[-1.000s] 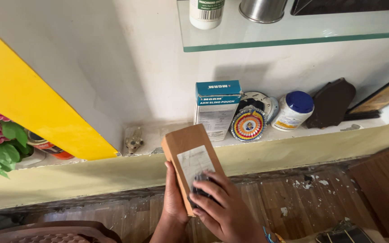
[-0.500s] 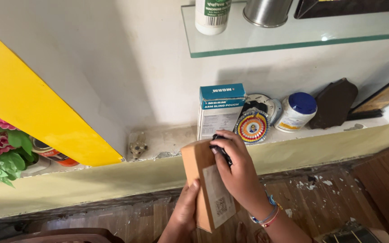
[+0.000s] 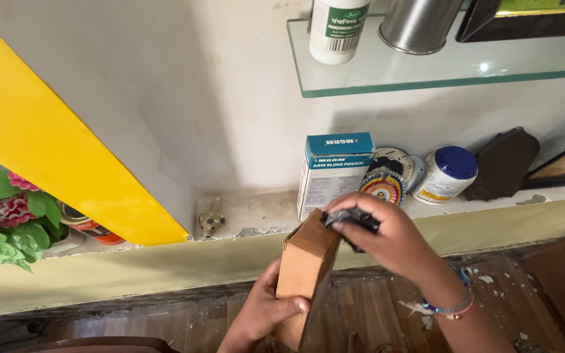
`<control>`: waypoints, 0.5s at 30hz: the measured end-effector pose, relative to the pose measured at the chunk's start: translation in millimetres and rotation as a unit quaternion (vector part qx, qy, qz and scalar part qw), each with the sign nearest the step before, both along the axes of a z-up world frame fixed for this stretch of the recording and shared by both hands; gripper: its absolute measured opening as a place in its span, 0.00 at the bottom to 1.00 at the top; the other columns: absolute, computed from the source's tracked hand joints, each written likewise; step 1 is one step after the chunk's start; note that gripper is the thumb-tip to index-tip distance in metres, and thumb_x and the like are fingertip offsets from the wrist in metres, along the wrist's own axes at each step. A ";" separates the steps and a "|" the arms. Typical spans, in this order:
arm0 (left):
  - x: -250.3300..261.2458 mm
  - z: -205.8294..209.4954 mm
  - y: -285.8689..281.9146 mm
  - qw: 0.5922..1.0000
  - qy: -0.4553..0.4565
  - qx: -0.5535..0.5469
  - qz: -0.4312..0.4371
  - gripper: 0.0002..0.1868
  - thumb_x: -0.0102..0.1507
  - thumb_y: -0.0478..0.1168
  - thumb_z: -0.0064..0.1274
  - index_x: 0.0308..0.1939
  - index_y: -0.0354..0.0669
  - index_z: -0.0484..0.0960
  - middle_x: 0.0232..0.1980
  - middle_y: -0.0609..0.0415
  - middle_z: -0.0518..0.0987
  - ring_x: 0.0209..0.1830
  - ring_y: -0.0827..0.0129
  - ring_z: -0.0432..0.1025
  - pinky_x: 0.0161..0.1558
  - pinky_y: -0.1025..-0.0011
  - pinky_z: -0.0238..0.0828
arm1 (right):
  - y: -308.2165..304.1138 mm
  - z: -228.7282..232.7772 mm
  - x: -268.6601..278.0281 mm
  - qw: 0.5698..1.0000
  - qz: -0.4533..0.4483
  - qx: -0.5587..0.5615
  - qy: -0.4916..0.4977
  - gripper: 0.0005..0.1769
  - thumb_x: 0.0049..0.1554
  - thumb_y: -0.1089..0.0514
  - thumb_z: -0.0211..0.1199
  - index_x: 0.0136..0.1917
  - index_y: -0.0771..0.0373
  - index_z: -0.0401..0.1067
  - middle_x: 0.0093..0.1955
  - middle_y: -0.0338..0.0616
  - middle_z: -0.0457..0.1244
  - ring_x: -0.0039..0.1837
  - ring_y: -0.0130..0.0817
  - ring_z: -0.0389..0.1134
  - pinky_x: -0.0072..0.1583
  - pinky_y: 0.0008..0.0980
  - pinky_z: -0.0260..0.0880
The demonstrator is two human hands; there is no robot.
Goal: The person wipes several items on a glass shelf using a dark cloth. They clean a black hat, a decorative rosette, a box labeled 'ARM SLING POUCH', a small cardboard box, and a small figurine, then place each item back on the shelf.
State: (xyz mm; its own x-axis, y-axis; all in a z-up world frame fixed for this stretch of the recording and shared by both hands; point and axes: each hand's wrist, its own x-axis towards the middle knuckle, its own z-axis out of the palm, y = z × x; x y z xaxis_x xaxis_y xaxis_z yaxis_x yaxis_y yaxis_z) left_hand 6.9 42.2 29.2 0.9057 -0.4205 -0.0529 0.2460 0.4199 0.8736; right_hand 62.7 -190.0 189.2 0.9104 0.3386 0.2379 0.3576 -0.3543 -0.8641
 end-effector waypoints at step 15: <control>5.5 18.2 -1.2 0.999 -0.017 0.014 -0.035 0.56 0.48 0.45 0.76 0.77 0.41 0.64 0.66 0.55 0.77 0.67 0.70 0.68 0.68 0.67 0.63 | 21.1 43.8 -15.8 0.982 0.157 -0.075 -0.073 0.12 0.53 0.66 0.67 0.52 0.64 0.74 0.54 0.41 0.71 0.58 0.31 0.74 0.60 0.32 0.73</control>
